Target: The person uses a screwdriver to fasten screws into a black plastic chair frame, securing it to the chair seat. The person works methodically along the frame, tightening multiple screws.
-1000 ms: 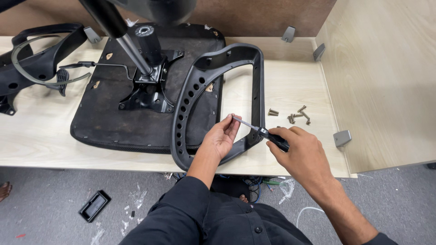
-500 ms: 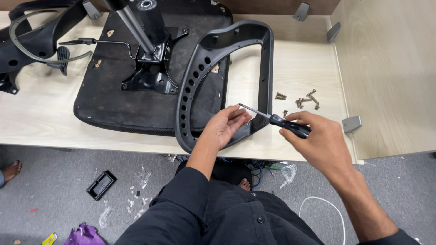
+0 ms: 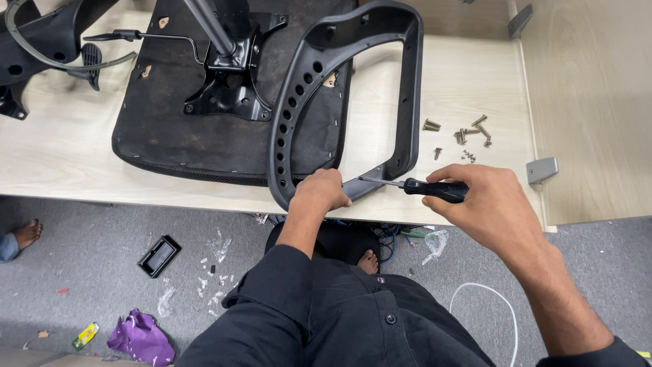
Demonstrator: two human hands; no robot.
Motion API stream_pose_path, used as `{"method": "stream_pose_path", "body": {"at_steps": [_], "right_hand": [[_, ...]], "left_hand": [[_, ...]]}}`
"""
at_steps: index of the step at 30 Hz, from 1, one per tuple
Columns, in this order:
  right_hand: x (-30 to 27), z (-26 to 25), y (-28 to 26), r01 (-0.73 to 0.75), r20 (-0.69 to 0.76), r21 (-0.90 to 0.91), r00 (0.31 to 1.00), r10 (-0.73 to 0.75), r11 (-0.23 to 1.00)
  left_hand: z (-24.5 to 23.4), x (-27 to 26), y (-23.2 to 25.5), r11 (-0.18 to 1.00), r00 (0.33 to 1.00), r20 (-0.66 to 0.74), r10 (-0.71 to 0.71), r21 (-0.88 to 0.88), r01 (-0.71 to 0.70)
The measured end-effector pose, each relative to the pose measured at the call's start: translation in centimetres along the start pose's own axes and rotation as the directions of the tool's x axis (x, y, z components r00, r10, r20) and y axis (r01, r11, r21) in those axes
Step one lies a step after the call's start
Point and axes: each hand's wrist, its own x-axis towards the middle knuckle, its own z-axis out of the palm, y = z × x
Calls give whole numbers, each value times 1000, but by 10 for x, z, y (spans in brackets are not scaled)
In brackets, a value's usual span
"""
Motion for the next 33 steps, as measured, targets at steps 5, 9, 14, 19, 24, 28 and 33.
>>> {"method": "stream_pose_path", "body": {"at_steps": [5,9,14,19,24,28,33], "right_hand": [[0,8,-2,88,-8,30,996,-88,996],[3,17,-7,69,37,22,997,-69,997],[9,22,-10,86,60,-46,995,-84,995],[12,22,-14,70,89,-79,994,-63,994],[16,19,-21,85,111,-143,991,-70,986],[20,14,-29,237,77,-169,971,-227,957],[28,6,-43,388,59,-162,922,-383,907]], "left_hand": [[-12,-3,-7,997,1000,-1,5,-76,-5],[-7,-1,-12,993,999,-41,-8,-122,3],[0,2,-11,981,995,-80,-65,-187,49],[2,4,-11,978,993,-92,-73,-200,53],[3,6,-10,978,993,-96,-75,-200,55],[4,4,-9,975,990,-116,-84,-213,58],[1,4,-9,980,989,-126,-80,-190,55]]}}
